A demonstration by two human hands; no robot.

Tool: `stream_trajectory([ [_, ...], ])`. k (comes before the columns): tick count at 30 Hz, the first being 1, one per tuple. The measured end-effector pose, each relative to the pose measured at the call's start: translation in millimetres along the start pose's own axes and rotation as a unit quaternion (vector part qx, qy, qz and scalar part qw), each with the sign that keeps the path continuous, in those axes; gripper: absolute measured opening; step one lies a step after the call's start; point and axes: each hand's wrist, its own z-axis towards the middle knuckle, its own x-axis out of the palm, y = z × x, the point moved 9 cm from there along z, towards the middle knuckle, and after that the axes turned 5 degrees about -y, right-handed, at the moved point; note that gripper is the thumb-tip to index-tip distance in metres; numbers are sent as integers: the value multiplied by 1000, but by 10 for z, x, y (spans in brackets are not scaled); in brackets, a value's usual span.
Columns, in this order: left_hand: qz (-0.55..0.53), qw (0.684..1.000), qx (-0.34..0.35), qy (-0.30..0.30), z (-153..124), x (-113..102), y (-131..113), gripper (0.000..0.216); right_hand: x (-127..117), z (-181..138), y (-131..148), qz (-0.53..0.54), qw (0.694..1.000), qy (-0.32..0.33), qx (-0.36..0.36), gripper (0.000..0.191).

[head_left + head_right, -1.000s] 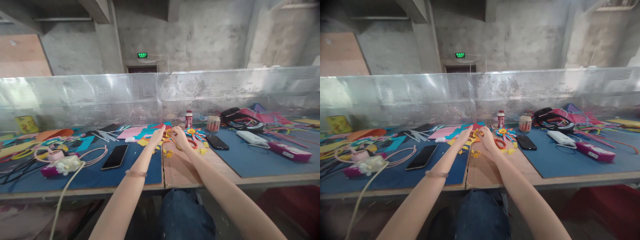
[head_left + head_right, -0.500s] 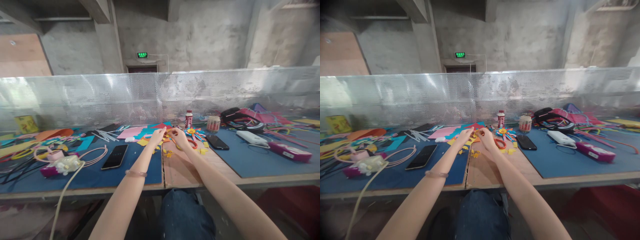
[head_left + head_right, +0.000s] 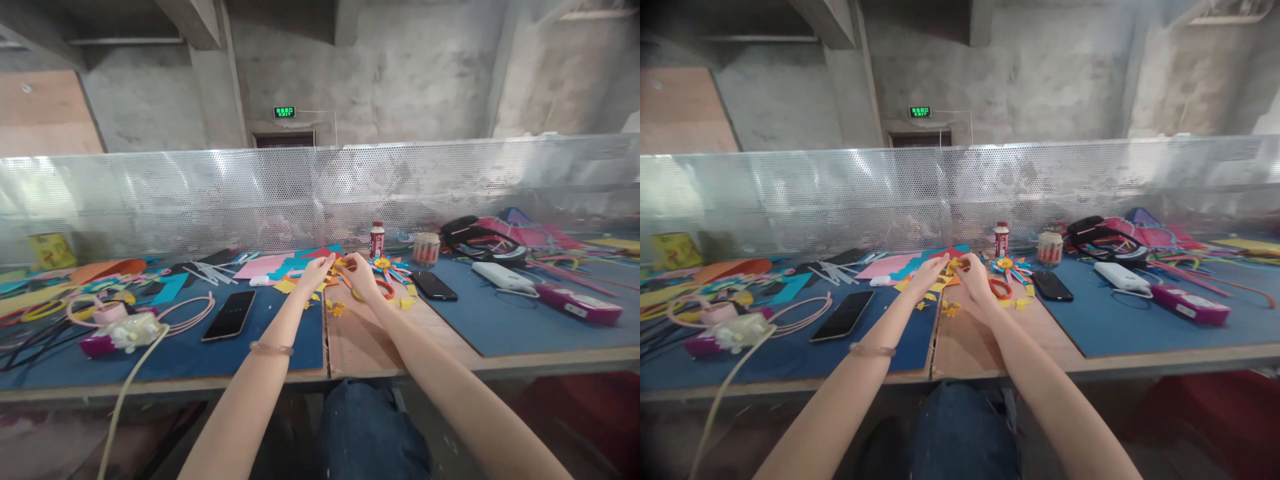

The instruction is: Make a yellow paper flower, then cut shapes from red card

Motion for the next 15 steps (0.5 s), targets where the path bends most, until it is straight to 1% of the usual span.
stream_trajectory([
  [3,6,1000,6,6,-15,18,-29,44,3,0,73,-16,999,-8,-49,12],
  [5,3,1000,7,4,-8,16,-23,41,-5,0,85,-12,998,-13,-60,11],
  [7,2,1000,-3,-5,7,-3,8,38,-10,1,64,-8,999,-11,-51,14],
  [10,3,1000,-14,-21,21,-35,37,35,11,-1,32,-6,999,8,-34,17],
  [15,0,999,-5,-39,20,-68,12,32,38,4,0,13,999,25,-18,19],
])
